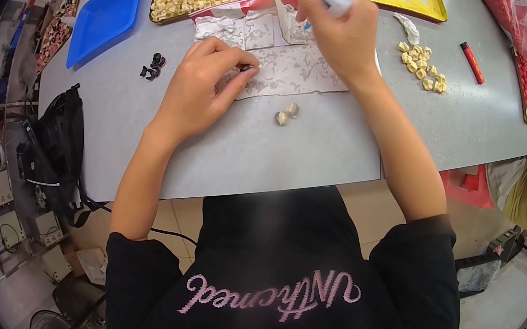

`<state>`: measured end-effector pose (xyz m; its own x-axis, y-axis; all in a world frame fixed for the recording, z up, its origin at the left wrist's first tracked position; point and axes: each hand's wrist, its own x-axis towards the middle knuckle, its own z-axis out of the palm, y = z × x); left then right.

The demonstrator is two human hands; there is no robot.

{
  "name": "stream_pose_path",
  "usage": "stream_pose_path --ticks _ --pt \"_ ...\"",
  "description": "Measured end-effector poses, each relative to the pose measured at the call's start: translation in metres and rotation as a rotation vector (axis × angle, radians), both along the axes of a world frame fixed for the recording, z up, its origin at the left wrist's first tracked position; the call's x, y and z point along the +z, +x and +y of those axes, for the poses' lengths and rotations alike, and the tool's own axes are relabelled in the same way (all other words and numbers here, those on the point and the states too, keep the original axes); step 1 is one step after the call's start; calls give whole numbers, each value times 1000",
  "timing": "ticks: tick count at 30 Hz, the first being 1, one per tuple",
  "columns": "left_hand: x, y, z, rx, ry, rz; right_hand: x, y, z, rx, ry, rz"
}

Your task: Applying precision glue to small plastic components and assembling them at a factory workbench.

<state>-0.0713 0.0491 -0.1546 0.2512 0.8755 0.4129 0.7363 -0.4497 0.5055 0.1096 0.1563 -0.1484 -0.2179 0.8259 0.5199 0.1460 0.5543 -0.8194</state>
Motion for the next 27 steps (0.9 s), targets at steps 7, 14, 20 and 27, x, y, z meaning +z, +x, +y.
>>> stream_pose_path --ticks 7,14,20,27 --pt "0 0 0 -11 2 3 0 12 -10 93 -106 -86" --pt "0 1 -1 6 2 -10 -3 5 -14 143 -39 -84" --pt "0 -1 -1 -9 1 10 -2 1 -16 110 -37 -120" --pt "-2 -1 -1 -13 6 9 -3 -1 -16 74 -61 -56"
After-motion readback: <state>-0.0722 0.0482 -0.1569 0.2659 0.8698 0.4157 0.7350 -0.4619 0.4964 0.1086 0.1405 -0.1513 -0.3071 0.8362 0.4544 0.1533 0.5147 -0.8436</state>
